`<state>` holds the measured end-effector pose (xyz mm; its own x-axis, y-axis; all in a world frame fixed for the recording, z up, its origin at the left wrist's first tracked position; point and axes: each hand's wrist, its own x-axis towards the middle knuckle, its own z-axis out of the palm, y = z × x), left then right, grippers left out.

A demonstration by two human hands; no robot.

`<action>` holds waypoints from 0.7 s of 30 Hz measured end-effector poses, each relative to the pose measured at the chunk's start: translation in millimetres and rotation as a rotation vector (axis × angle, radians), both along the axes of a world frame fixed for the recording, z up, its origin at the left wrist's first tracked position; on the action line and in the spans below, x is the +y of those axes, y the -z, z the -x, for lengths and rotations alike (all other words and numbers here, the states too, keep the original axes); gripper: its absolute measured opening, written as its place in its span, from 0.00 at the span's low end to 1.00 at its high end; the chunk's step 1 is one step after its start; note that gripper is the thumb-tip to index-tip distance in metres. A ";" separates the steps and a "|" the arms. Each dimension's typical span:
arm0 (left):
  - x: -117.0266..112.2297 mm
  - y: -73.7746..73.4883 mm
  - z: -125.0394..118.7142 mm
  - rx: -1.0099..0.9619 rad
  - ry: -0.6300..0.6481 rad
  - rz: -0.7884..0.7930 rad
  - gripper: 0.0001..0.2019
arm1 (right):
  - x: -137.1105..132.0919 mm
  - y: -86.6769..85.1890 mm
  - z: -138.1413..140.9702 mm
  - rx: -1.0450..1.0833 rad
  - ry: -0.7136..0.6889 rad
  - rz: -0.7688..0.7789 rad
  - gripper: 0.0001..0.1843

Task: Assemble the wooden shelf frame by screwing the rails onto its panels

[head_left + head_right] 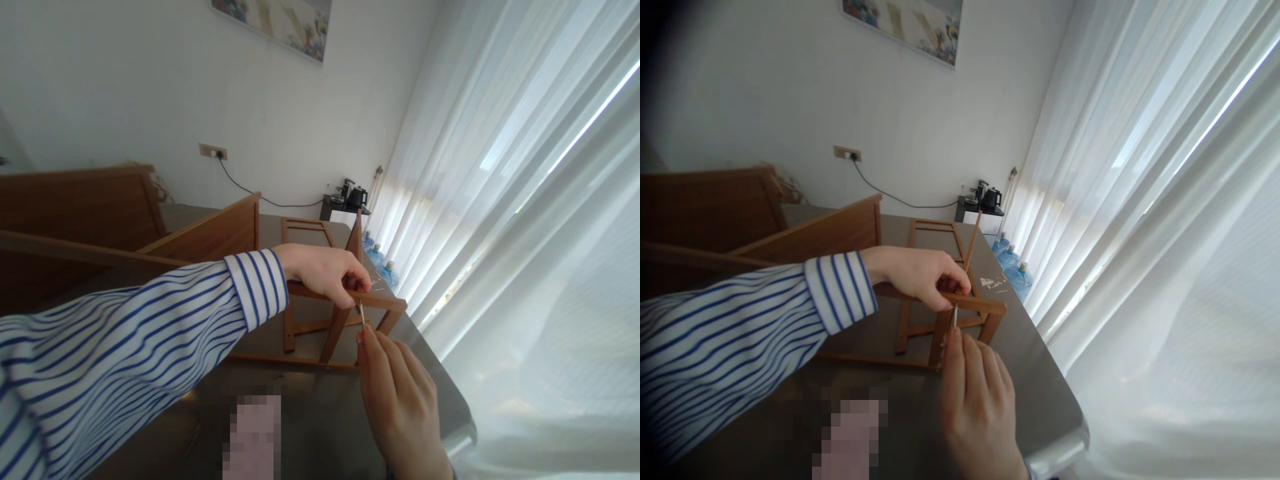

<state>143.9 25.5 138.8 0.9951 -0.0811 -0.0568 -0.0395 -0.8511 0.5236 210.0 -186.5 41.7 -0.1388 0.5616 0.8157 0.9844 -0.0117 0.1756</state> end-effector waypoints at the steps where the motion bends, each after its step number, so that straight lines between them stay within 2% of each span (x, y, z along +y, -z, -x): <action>1: 0.0 0.2 -0.1 -0.003 0.001 0.000 0.14 | 0.7 -1.2 1.1 0.015 -0.002 0.010 0.16; 6: -0.5 0.3 0.2 -0.003 -0.002 0.002 0.14 | 5.0 -4.4 1.6 0.164 -0.044 0.005 0.09; 10: -0.2 -0.9 0.9 -0.002 0.003 -0.006 0.14 | 8.6 -6.0 -0.3 0.412 -0.100 0.014 0.04; 15: -0.3 -1.9 1.7 0.006 0.003 -0.015 0.15 | 11.5 -8.7 0.2 0.697 -0.164 0.098 0.05; 21: -0.2 -0.1 1.6 -0.006 -0.010 -0.021 0.16 | 7.4 -10.1 -1.7 0.928 -0.238 0.200 0.08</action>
